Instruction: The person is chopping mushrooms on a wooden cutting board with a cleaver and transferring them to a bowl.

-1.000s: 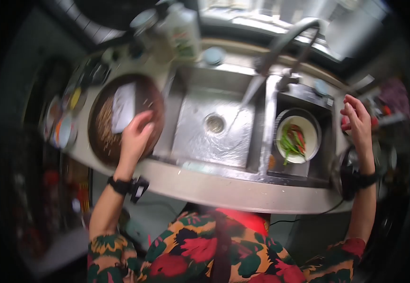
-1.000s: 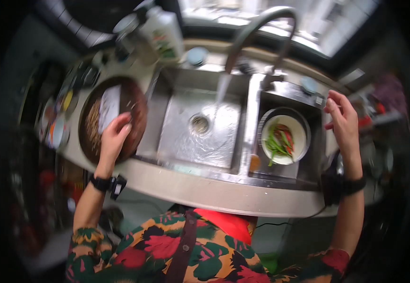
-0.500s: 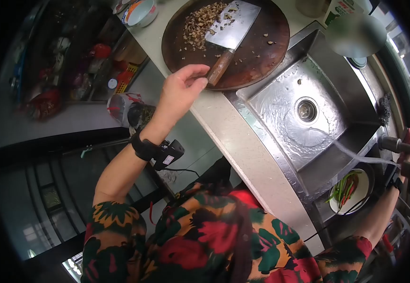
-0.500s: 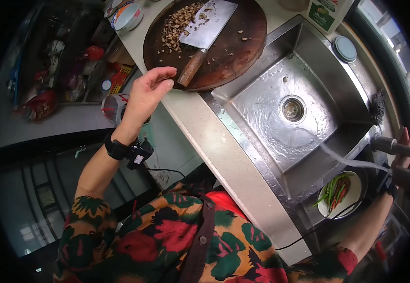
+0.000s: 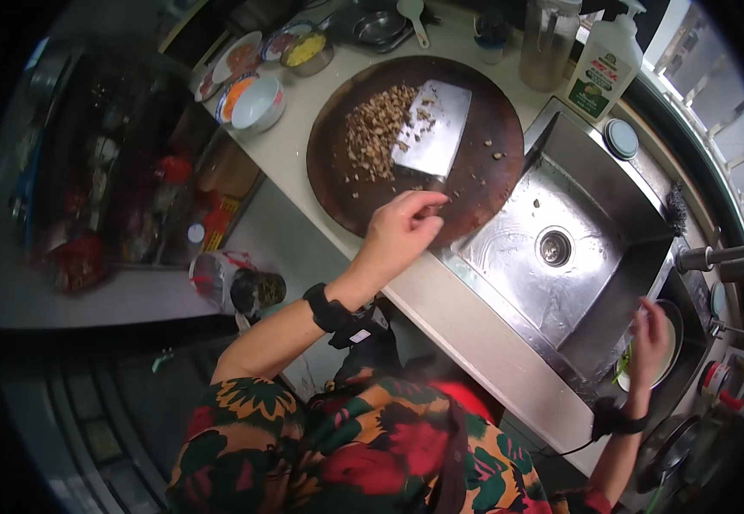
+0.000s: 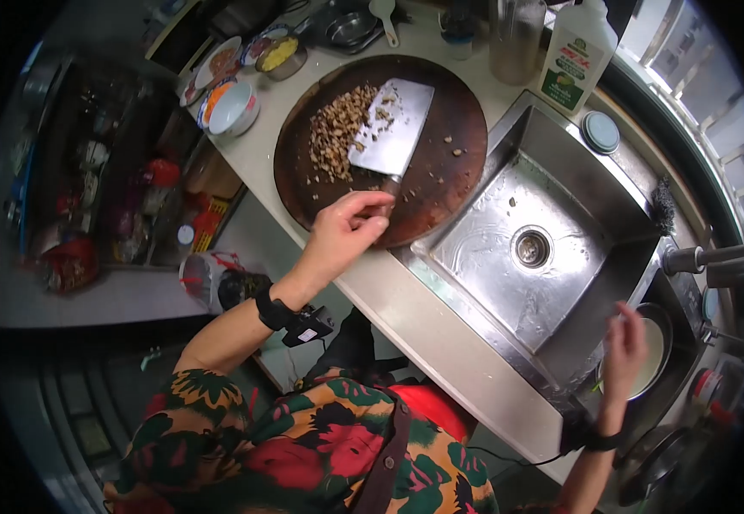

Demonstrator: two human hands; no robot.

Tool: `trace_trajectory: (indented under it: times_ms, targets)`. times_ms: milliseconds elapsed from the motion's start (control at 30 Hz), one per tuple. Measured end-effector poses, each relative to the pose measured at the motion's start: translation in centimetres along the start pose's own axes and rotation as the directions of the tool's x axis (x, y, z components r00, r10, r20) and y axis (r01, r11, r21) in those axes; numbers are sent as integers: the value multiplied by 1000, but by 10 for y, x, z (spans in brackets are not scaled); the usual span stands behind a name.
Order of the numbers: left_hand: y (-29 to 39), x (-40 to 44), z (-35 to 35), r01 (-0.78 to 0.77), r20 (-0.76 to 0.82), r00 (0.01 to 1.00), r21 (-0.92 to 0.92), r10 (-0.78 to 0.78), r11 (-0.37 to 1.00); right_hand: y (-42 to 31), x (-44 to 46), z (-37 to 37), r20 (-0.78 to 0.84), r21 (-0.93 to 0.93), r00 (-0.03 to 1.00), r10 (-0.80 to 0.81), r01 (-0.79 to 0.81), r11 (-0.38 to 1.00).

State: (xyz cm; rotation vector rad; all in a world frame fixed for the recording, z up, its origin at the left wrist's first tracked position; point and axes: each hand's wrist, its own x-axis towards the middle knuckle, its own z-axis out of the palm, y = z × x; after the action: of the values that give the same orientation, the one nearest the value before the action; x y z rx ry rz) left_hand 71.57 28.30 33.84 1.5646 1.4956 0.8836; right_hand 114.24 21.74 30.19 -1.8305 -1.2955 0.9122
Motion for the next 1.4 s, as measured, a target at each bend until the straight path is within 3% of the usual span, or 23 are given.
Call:
trace_trajectory:
  times_ms: [67, 133, 167, 300, 333, 400, 533, 567, 600, 667, 733, 800, 833, 867, 933, 967, 1000, 1133, 1167, 1267, 1300, 1333, 1400]
  targets:
    - [-20, 8, -30, -9, -77, 997, -56, 4, 998, -46, -34, 62, 68, -74, 935, -347, 352, 933]
    - [-44, 20, -58, -58, -178, 983, -55, 47, 997, -100, -59, 121, 139, 34, 974, -177, 174, 984]
    - [-54, 26, -73, -41, -180, 983, -47, 32, 998, -119, -61, 152, 148, 16, 952, -270, 270, 963]
    - [-88, 48, -128, -8, -138, 990, 36, 13, 999, -172, -41, 269, 121, 51, 969, -216, 212, 976]
    - [-95, 52, -137, -18, -139, 990, 11, 19, 1000, -178, -31, 289, 42, -108, 943, -330, 333, 937]
    - [-112, 63, -154, -174, -186, 964, 98, 190, 980, -200, -19, 314, -48, -358, 950, -309, 272, 893]
    - [-141, 80, -159, -295, -89, 947, 152, 310, 943, -198, 0, 334, -171, -374, 953, -250, 172, 912]
    - [-138, 80, -158, -303, -66, 946, 174, 318, 937, -205, 6, 330, -56, -8, 998, 12, -13, 1000]
    - [-139, 82, -155, -333, -63, 937, 130, 343, 934, -213, 9, 330, 145, 324, 964, 221, -258, 910]
    - [-133, 83, -150, -351, -50, 931, 145, 361, 925, -241, 5, 323, 75, 408, 967, 242, -251, 878]
    - [-127, 83, -146, -333, -26, 940, 149, 340, 931, -255, 0, 324, -34, 253, 992, 121, -108, 961]
    - [-124, 85, -140, -343, -4, 938, 112, 346, 933, -283, -13, 328, -46, 206, 994, 101, -89, 975]
    - [-122, 85, -139, -351, 20, 936, 138, 352, 926, -279, -13, 333, -60, 143, 997, -57, 65, 988]
    - [-120, 86, -138, -353, 22, 935, 129, 353, 927, -274, -12, 336, -61, -48, 985, -163, 160, 986]
    - [-116, 88, -138, -355, 39, 935, 136, 353, 925, -272, -8, 356, -130, -238, 898, -421, 384, 892]
    - [-118, 89, -137, -362, 20, 932, 143, 363, 921, -267, -9, 364, -63, -282, 915, -398, 366, 887]
    - [-121, 91, -136, -361, 22, 932, 135, 361, 923, -265, -5, 366, 28, -289, 982, -185, 185, 939]
    - [-131, 96, -138, -362, -36, 931, 34, 363, 932, -295, -5, 349, 22, -98, 969, -245, 246, 964]
    - [-134, 96, -138, -364, -59, 930, -1, 363, 931, -298, -7, 346, 18, -204, 946, -323, 320, 925]
    - [-139, 97, -135, -369, -95, 927, -45, 364, 928, -305, -15, 345, 45, -327, 979, -198, 202, 923]
    - [-140, 96, -134, -374, -112, 923, -49, 367, 926, -284, -9, 355, 45, -390, 972, -229, 228, 892]
    - [-140, 94, -134, -374, -106, 924, -52, 367, 926, -269, -6, 359, 67, -397, 941, -333, 331, 856]
    - [-140, 96, -135, -400, -118, 912, -47, 393, 915, -270, -1, 349, 142, -345, 965, -221, 258, 903]
